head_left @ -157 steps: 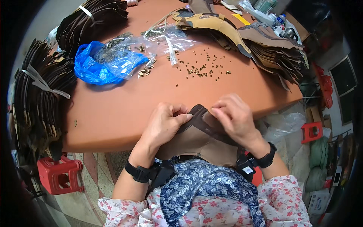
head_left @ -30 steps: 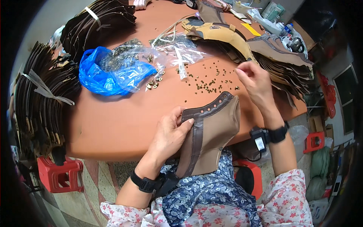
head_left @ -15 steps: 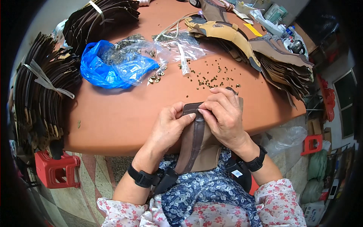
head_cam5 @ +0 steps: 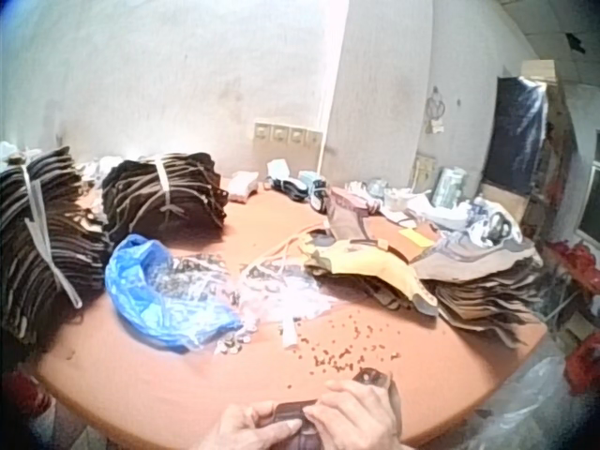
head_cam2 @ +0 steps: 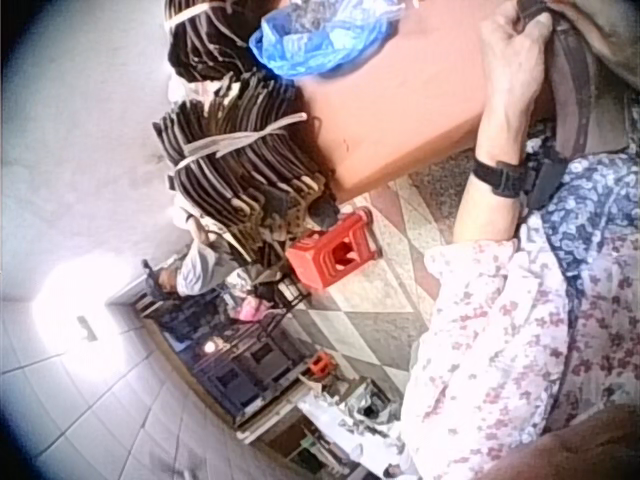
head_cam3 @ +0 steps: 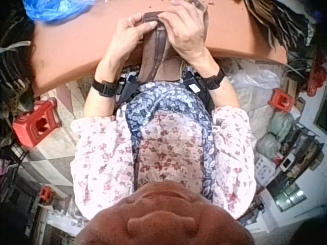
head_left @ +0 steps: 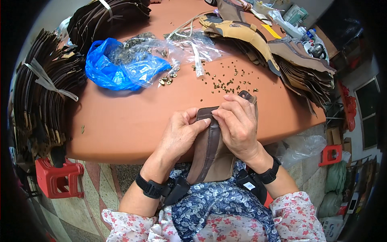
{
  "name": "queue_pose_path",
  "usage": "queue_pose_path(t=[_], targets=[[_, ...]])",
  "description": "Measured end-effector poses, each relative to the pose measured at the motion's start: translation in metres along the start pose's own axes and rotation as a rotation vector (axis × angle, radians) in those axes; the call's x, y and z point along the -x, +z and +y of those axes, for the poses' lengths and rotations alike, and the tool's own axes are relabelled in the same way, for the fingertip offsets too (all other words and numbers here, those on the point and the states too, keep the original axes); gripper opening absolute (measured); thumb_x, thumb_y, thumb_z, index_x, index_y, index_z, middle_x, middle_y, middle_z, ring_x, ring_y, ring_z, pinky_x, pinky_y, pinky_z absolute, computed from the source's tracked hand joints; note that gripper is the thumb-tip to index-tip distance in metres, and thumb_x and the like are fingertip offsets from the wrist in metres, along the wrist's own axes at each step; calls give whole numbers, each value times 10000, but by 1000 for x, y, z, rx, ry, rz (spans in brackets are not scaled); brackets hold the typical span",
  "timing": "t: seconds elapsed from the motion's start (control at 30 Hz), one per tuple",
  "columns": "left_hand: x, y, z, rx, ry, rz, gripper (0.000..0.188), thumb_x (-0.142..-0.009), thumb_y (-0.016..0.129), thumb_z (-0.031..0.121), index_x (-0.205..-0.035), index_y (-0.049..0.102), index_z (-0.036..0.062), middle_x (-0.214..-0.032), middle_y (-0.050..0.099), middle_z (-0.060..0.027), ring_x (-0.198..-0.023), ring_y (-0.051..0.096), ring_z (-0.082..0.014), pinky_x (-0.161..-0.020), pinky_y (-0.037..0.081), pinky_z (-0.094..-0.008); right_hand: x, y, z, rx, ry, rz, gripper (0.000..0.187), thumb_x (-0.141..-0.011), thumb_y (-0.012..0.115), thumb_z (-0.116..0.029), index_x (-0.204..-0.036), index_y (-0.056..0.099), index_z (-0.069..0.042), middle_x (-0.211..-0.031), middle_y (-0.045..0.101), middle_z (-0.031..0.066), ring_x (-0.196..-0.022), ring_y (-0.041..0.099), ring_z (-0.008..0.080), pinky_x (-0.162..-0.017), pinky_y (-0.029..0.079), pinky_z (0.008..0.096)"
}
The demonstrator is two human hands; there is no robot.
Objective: The recorder is assembling the upper components of a shoe by manually inserting eyelets or small decorative elements into pre-punched holes in the leather/fabric material.
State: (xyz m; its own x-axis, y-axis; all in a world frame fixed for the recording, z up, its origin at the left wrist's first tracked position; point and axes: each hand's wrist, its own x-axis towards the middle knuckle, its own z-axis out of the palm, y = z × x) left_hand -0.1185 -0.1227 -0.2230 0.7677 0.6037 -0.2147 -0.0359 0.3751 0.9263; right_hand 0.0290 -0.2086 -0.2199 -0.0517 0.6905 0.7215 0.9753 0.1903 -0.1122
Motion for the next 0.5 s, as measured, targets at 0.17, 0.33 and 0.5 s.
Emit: queue_pose_path(t=[0.17, 0.33, 0.5], targets=[[-1, 0, -3, 25, -1, 5, 150, -919, 617, 97, -1046, 669, 37, -837, 669, 43, -638, 525, 12, -531, 372, -145, 0, 1, -2, -3, 21, 6, 137, -708, 696, -27, -839, 654, -31, -884, 620, 69, -990, 614, 265, -836, 448, 392], [2, 0, -1, -17, 13, -17, 158, -922, 612, 90, -1056, 659, 24, -856, 671, 30, -675, 568, -1, -546, 406, -146, 4, 0, -2, 9, -22, -12, 154, -708, 697, -26, -857, 662, -30, -893, 622, 67, -1003, 621, 248, -840, 434, 382], [1, 0, -8, 10, 69, -20, 161, -928, 594, 68, -1061, 647, -4, -884, 676, -5, -716, 597, -26, -582, 450, -160, 7, -2, -2, -76, -8, -52, 169, -719, 687, -22, -887, 671, -24, -915, 620, 61, -1019, 621, 233, -856, 420, 380]])
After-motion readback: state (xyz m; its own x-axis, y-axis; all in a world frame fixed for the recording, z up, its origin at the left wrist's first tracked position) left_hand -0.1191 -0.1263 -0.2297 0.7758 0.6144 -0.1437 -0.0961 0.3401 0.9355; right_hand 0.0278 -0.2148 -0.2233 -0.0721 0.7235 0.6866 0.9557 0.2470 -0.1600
